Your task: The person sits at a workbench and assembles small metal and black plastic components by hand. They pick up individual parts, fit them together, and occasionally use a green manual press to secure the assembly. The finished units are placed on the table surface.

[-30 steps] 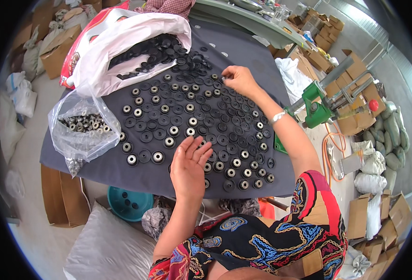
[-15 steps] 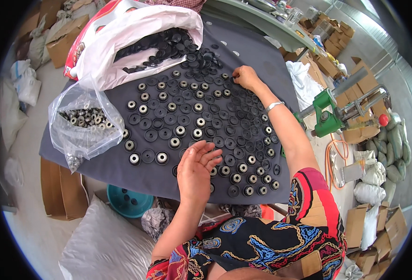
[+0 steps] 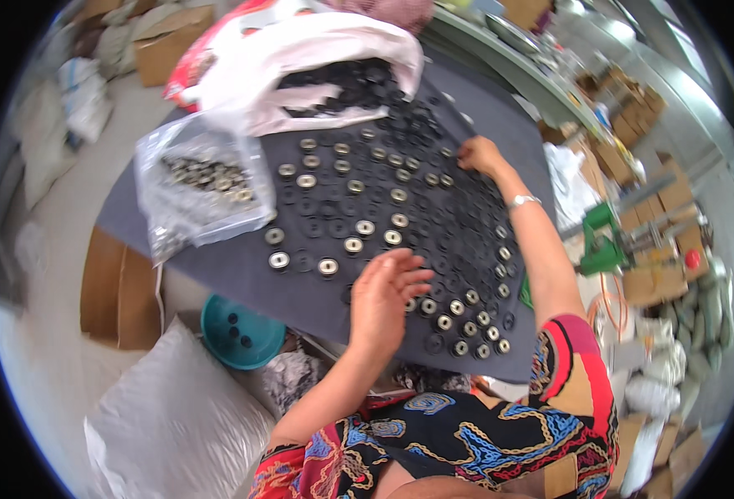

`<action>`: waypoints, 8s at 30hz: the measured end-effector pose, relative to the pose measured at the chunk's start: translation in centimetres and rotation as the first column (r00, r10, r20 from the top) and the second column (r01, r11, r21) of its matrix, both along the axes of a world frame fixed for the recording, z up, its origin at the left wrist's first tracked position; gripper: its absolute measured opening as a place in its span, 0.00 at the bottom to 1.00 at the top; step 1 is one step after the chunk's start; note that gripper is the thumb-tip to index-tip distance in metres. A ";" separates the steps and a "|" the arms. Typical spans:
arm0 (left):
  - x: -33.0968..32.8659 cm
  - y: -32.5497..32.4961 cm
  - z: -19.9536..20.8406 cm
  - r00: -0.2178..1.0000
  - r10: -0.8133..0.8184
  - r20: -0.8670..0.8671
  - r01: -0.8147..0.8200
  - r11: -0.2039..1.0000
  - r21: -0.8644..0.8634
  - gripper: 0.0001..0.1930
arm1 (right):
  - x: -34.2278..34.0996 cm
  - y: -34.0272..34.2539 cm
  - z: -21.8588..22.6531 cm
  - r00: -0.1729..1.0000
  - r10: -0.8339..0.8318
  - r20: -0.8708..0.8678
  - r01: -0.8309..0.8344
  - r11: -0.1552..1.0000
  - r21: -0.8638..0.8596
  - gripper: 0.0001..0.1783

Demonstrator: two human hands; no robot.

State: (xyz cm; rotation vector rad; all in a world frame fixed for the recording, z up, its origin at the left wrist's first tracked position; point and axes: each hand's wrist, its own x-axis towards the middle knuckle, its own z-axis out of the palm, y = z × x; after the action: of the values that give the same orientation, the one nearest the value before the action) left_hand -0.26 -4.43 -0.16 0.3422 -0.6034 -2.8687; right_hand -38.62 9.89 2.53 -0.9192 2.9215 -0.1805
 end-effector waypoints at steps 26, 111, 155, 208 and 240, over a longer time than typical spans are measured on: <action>2.0 -2.7 0.4 0.991 0.133 0.022 -0.134 0.986 0.097 0.09 | 29.3 -38.5 -0.7 0.752 0.650 -0.106 -0.657 0.728 -0.197 0.25; 1.2 -1.0 0.3 0.992 -0.122 0.009 0.113 0.941 0.318 0.11 | 33.8 -5.8 5.0 0.954 0.299 -0.019 -0.220 0.656 -0.722 0.07; -0.5 1.1 -0.1 0.985 -0.087 0.146 0.055 0.976 0.211 0.14 | 6.2 6.3 -1.2 0.989 -0.058 -0.139 0.037 0.988 -0.148 0.11; -0.6 1.0 0.1 0.982 -0.064 0.179 0.057 0.997 0.044 0.19 | 8.0 12.0 -0.8 0.959 -0.274 -0.072 0.242 0.924 -0.297 0.13; 0.0 0.8 1.0 0.980 -0.081 0.181 0.063 0.993 0.101 0.21 | 17.6 6.4 4.8 0.942 0.031 -0.333 -0.144 0.937 -0.319 0.08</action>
State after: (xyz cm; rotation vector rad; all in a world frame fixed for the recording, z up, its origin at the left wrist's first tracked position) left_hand -0.29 -3.60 0.81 0.6201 -0.5205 -2.9629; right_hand -21.02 16.26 7.34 -1.2344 3.1993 -0.6008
